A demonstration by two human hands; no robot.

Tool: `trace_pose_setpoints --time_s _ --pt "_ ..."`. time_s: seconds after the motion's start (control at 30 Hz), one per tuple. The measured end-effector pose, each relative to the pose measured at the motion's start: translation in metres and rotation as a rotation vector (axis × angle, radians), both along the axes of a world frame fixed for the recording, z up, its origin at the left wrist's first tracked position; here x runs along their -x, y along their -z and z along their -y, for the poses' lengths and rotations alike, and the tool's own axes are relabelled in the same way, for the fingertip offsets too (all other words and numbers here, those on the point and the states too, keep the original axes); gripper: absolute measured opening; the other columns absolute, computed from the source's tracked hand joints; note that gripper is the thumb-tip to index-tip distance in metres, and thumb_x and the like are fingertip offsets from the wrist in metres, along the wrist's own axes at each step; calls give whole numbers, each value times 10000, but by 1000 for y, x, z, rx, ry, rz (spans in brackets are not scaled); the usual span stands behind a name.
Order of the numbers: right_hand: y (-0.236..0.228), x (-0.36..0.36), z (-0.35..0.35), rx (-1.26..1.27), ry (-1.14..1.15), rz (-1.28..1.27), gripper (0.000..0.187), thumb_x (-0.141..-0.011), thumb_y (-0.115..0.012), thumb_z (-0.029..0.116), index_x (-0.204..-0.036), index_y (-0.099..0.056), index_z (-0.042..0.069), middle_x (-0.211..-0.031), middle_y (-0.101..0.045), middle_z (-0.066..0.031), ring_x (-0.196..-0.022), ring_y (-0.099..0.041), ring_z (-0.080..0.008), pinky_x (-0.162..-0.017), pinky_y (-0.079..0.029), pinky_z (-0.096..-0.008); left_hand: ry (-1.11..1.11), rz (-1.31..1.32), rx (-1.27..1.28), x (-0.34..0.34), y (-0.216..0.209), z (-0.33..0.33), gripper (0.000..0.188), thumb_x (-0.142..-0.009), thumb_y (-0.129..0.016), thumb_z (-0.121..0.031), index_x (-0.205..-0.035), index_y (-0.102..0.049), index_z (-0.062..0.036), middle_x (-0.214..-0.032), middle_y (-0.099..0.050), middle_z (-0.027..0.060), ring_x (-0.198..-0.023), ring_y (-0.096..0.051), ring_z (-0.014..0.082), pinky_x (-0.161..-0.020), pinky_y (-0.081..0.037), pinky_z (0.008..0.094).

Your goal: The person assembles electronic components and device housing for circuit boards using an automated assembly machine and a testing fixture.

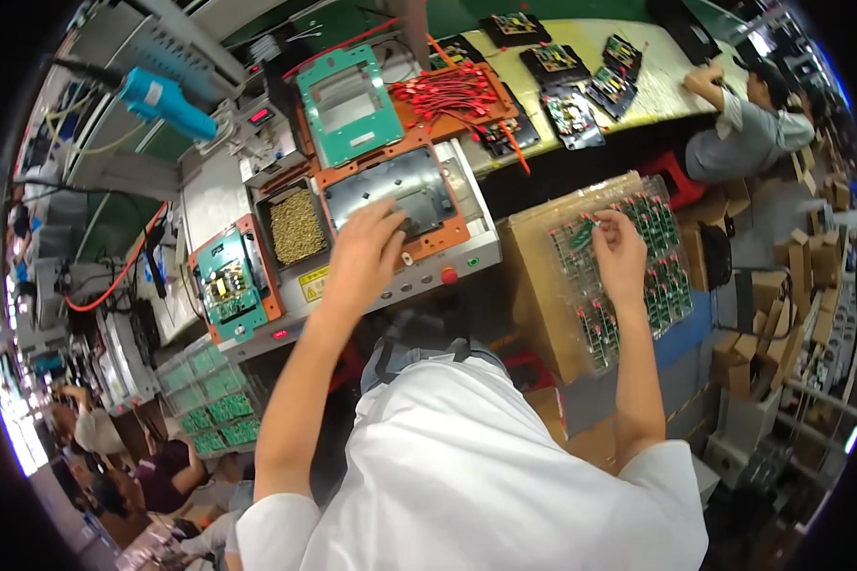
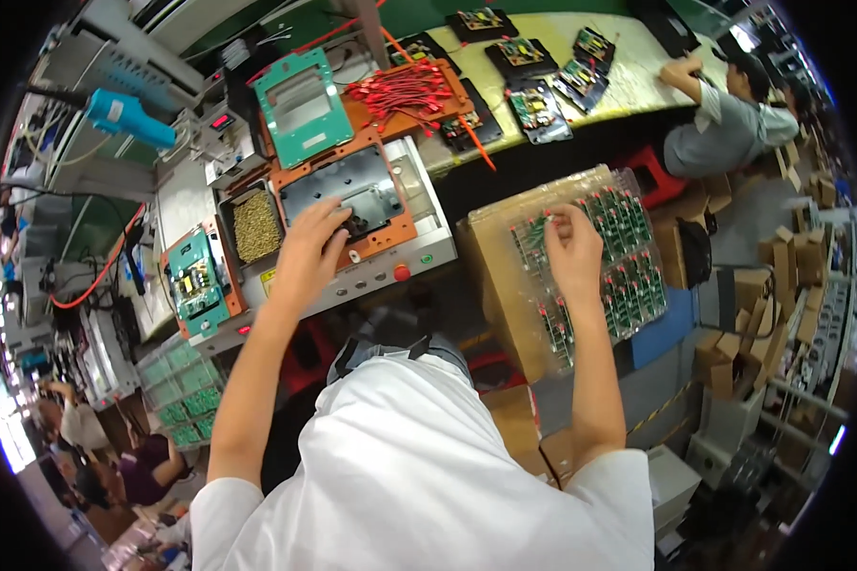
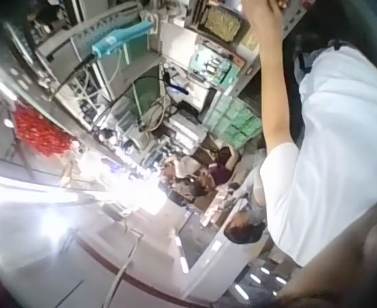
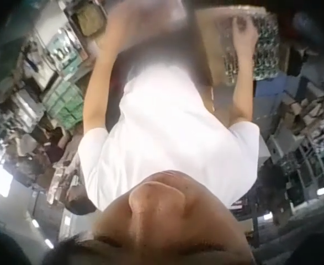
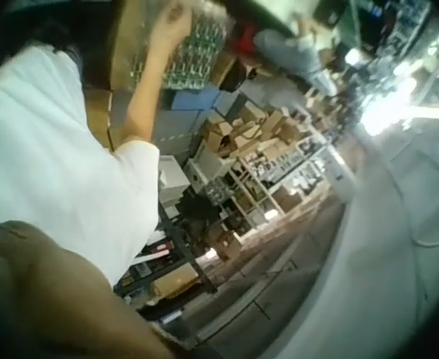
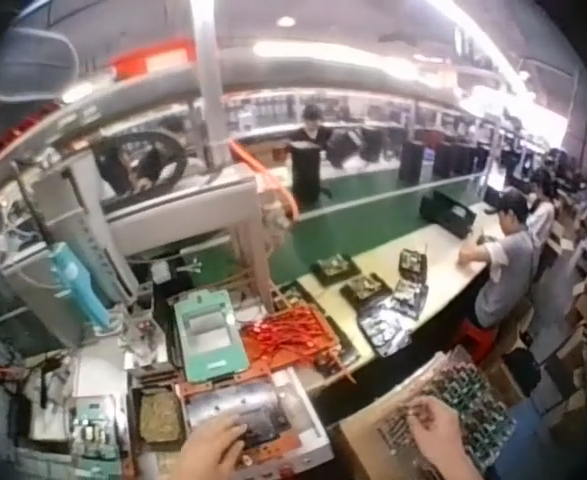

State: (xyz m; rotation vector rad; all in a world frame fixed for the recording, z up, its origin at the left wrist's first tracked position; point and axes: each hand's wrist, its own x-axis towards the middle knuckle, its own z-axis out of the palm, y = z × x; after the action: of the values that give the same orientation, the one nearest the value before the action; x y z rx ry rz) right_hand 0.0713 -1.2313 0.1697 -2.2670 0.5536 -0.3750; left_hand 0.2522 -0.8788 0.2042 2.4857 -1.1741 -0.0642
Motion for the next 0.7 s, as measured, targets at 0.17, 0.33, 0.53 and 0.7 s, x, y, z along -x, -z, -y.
trace_pose_setpoints --time_s 0.17,0.33,0.53,0.7 --pt "-58 -36 -117 -916 -376 97 264 -939 -591 -25 -1203 -605 -27 -972 -656 -108 -807 -670 -169 -756 -567 -318 -292 -985 688 82 -38 13 359 -980 -576 -51 -1338 -585 -26 -1228 -641 111 -1078 -611 152 -900 -503 293" --pt "-25 -117 -123 -910 -557 39 214 -930 -638 15 -1141 -643 -18 -976 -674 -71 -897 -649 -130 -809 -537 -305 -504 -712 716 25 -6 -6 182 -930 -662 -43 -1092 -721 16 -1029 -717 62 -886 -642 119 -786 -520 258" --pt "-1 -175 -117 -167 -877 159 147 -854 -702 50 -998 -697 19 -1087 -696 -86 -990 -651 -214 -870 -507 -332 -247 -192 542 -10 30 -21 176 -863 -697 -18 -1038 -718 -13 -1103 -688 137 -1007 -661 317 -887 -526 377" --pt "1 -157 -124 -25 -1009 265 177 -804 -737 47 -972 -692 17 -1095 -676 -92 -1023 -628 -291 -906 -500 -404 -153 -75 403 9 30 -37 226 -819 -710 5 -1045 -692 14 -1171 -654 142 -1096 -615 334 -922 -507 414"
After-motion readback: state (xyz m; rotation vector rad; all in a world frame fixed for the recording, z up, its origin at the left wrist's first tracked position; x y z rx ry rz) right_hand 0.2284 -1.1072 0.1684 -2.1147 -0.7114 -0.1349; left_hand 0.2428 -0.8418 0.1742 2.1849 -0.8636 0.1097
